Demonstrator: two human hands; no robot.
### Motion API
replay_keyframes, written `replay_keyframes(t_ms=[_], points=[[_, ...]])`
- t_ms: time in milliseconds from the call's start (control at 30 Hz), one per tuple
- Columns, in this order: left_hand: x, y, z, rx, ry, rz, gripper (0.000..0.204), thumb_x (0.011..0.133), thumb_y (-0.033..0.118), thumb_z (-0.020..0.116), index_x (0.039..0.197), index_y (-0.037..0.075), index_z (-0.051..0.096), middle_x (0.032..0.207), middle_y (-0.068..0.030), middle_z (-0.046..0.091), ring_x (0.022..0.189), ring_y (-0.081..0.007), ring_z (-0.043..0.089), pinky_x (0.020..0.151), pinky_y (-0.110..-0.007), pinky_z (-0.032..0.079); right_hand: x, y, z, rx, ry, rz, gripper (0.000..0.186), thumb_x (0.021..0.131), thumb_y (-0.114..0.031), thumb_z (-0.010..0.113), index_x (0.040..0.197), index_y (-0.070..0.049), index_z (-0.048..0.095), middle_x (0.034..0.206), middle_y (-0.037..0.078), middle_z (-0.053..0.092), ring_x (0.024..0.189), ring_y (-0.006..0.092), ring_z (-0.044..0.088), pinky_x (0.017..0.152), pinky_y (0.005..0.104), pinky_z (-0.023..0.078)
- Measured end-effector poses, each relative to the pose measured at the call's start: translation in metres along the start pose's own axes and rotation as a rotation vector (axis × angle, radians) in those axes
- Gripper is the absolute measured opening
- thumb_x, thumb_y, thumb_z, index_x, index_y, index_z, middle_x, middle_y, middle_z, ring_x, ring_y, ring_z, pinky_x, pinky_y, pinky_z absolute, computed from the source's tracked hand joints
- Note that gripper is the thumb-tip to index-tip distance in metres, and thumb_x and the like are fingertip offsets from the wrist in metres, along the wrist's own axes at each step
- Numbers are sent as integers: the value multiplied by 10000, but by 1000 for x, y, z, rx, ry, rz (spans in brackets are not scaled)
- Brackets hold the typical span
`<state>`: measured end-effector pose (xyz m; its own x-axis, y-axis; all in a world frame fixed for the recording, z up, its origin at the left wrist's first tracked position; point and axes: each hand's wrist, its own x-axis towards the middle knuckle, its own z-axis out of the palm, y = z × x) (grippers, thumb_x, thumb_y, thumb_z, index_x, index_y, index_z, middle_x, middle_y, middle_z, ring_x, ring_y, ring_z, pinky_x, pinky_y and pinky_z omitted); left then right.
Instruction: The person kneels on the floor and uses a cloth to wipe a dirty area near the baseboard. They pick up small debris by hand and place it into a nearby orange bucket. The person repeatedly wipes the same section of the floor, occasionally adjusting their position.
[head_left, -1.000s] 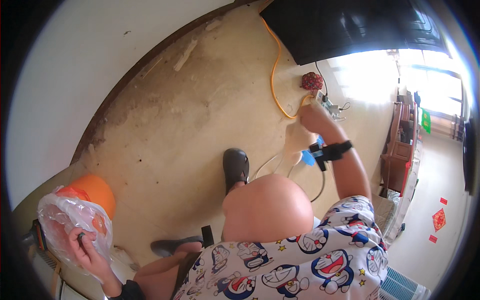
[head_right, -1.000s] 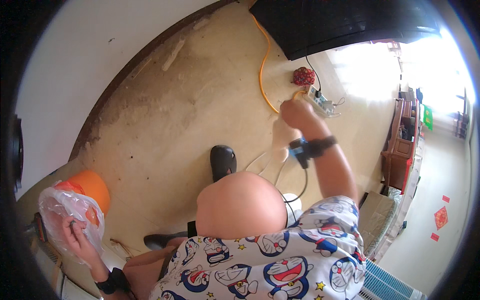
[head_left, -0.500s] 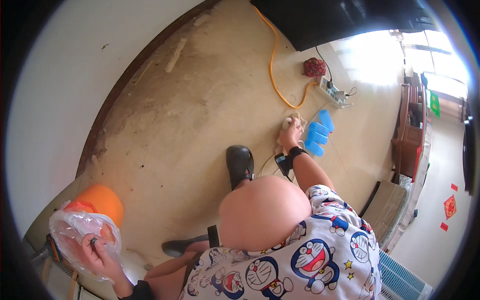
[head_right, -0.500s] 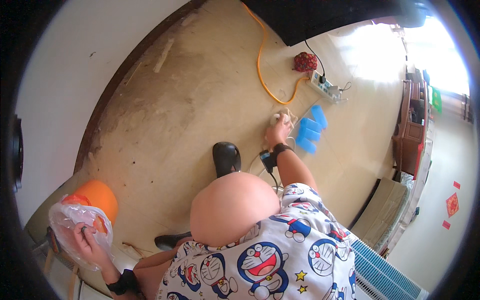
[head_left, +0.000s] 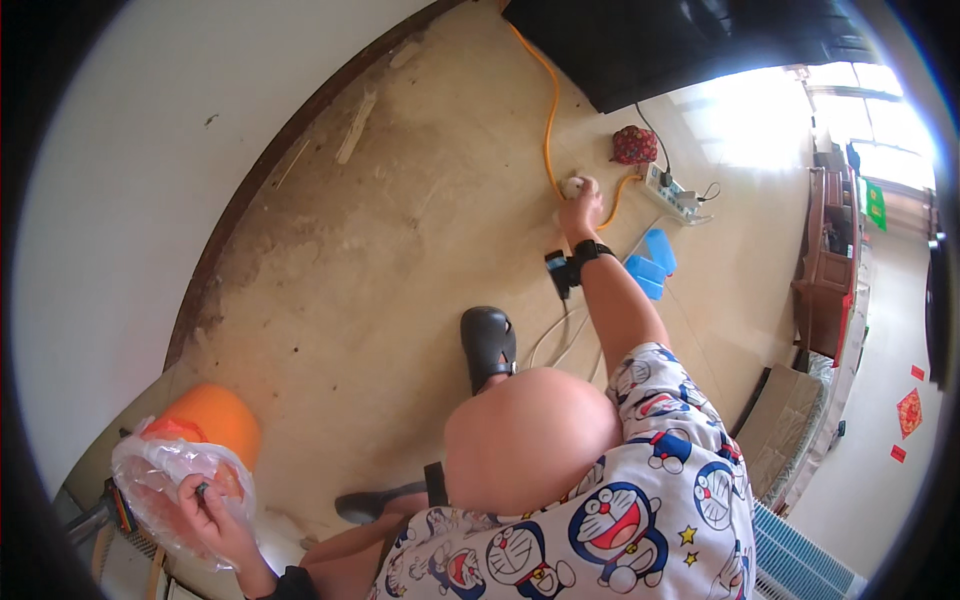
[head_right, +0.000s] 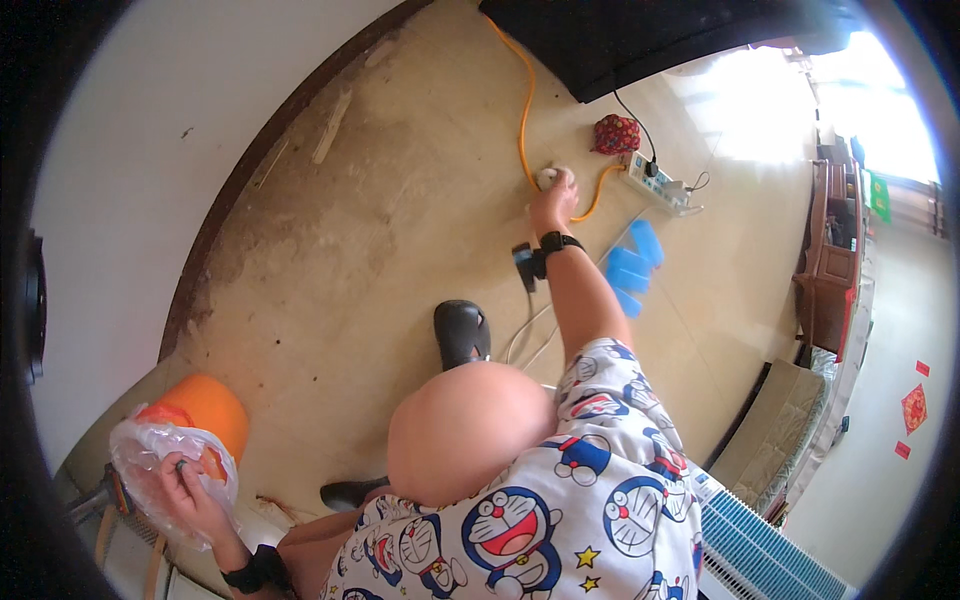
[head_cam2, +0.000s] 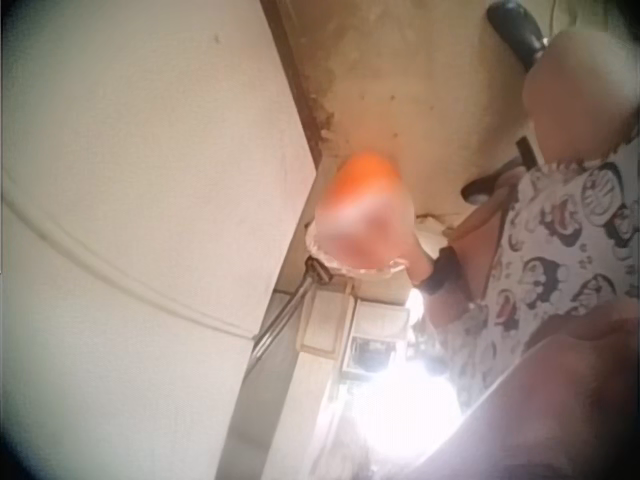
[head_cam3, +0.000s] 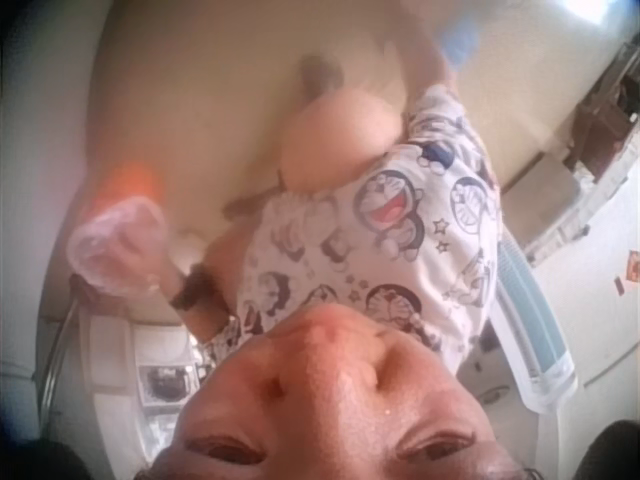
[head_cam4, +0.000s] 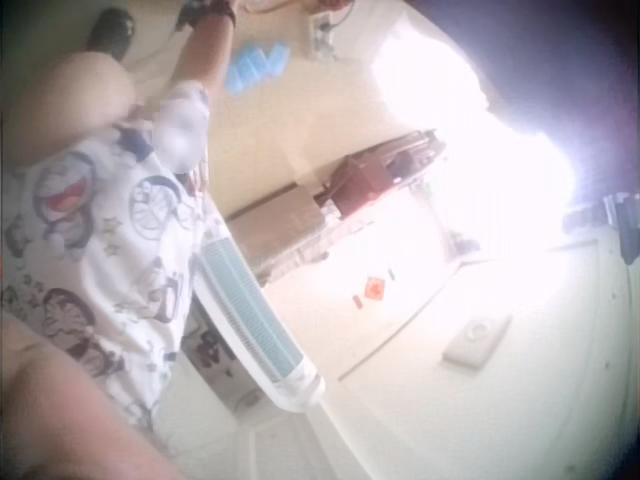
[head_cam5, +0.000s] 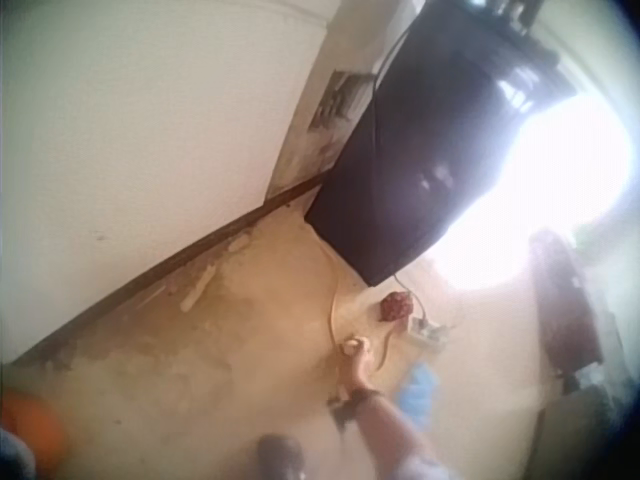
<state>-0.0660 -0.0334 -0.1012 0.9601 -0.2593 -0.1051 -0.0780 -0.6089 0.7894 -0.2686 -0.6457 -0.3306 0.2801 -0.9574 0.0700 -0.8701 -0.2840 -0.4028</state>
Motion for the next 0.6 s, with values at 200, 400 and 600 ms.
replay_keyframes(t_ms=[200,400,600], points=[[1,1,7,-6,21,-2,165,968,52,474,1117,-3,520,952,-44,510,848,-132,476,812,-268,410,-58,-39,12,167,-401,-608,473,776,42,514,1213,-127,581,1243,159,543,1109,334,532,937,424,458],[3,0,3,-59,-4,-20,172,960,41,472,1121,-2,515,993,-58,523,882,-142,494,834,-276,418,-54,-31,-14,-125,-254,-378,647,716,71,539,1331,-123,490,1395,214,430,1204,442,444,1024,467,404],[4,10,5,-30,12,-34,172,951,37,475,1115,3,515,947,-54,522,891,-145,504,825,-285,422,-56,-55,19,191,-479,-778,726,675,130,478,1336,-168,506,1348,221,466,1238,399,450,1008,456,432]])
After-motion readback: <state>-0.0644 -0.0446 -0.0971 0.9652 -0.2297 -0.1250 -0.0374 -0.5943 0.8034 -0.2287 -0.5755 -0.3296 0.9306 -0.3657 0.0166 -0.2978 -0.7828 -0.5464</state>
